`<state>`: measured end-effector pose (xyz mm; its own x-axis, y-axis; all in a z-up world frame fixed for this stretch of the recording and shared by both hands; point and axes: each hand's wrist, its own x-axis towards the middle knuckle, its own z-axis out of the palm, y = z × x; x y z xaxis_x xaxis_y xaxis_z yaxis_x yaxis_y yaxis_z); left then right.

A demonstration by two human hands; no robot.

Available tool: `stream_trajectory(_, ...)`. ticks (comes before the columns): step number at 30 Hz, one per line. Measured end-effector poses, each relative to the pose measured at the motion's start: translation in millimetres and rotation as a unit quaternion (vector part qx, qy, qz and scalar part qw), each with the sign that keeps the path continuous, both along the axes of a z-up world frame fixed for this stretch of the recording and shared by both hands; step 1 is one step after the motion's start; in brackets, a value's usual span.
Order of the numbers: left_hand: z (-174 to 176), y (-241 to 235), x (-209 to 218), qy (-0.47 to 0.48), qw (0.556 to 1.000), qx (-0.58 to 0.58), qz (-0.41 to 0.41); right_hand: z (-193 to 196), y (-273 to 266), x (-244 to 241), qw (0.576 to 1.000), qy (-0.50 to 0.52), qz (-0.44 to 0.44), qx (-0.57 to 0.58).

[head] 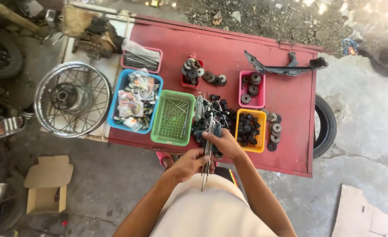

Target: The person stands at a red table outdoors and uses a dark cloth to wipe and clean long, thin metal rods. They pick up the rods from a green basket, wipe them individually, and place them back into the basket. The table also holds other bicycle parts, including a wheel and gears.

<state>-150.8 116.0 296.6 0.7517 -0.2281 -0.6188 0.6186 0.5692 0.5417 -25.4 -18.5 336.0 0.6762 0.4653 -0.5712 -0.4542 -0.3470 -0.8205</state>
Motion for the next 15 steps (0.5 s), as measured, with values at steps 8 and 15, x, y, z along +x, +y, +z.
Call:
stream_trajectory(8, 36, 69, -62, 0.009, 0.999, -0.052, 0.000, 38, 67, -74, 1.000, -0.013, -0.017, -0.006)
stream_trajectory(15, 30, 134, -53, -0.100, 0.991, -0.052, 0.066, 46, 125, -80, 0.946, 0.011, -0.319, 0.057)
